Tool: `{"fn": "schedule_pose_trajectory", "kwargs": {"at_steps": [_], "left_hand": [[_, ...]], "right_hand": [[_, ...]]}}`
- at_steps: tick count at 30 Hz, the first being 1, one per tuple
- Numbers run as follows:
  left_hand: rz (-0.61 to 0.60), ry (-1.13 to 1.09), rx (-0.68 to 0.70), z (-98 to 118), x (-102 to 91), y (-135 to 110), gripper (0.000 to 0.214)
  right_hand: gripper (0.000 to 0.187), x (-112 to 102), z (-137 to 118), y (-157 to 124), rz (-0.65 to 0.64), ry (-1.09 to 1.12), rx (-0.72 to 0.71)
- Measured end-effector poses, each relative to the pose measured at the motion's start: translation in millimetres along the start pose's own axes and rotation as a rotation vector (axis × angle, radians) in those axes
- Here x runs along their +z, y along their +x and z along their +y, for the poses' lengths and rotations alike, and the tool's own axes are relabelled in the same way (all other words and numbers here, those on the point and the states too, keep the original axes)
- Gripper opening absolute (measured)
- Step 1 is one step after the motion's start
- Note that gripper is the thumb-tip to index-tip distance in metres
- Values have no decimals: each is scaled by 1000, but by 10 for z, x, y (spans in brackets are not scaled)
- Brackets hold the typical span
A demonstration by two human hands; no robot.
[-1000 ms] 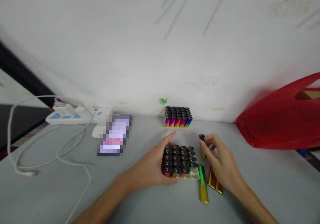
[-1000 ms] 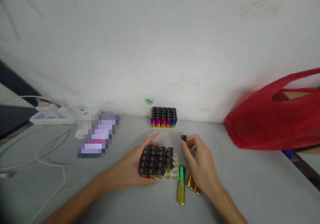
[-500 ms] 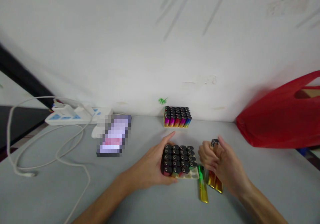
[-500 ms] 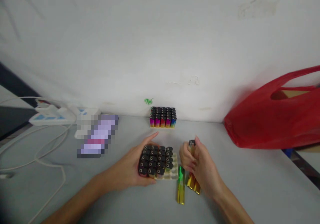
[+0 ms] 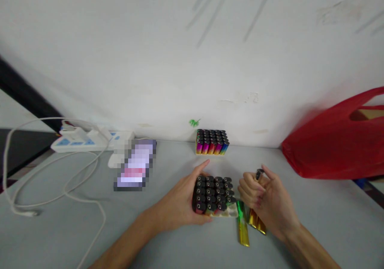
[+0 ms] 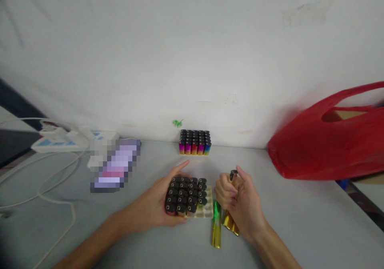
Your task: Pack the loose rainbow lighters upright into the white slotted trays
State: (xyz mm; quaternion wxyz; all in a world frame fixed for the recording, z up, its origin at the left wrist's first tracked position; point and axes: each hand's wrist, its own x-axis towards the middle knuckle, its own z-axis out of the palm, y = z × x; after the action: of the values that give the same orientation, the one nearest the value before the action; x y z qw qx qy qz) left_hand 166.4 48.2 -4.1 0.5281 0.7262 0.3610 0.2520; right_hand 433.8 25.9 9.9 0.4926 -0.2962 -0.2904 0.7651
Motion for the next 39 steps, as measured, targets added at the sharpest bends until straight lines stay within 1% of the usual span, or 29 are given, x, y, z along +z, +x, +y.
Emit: {"fn": "schedule_pose_trajectory", "kwargs": {"at_steps": [5, 12, 17, 26, 31, 35, 39], "left_hand": [[-10, 17, -4, 2, -1, -3, 135], [-2, 9, -2, -8, 2, -4, 136], [-9, 17, 1, -17, -2, 2, 136], [-16, 32, 7, -13, -7, 1, 136], [2, 41, 5, -16, -5, 2, 136], [-18, 37, 2, -3, -8, 1, 136], [-8, 39, -5, 10, -7, -4, 133]], "right_hand": [[66, -5, -2, -11, -18, -21, -21], [63, -20, 31, -30, -6, -18, 42], [64, -24, 40, -8, 15, -1, 15], [63, 15, 30, -28, -48, -57, 42], [66, 27, 73, -32, -54, -73, -2], [62, 15, 79, -24, -50, -80, -46], [60, 18, 51, -41, -30, -25, -43]]}}
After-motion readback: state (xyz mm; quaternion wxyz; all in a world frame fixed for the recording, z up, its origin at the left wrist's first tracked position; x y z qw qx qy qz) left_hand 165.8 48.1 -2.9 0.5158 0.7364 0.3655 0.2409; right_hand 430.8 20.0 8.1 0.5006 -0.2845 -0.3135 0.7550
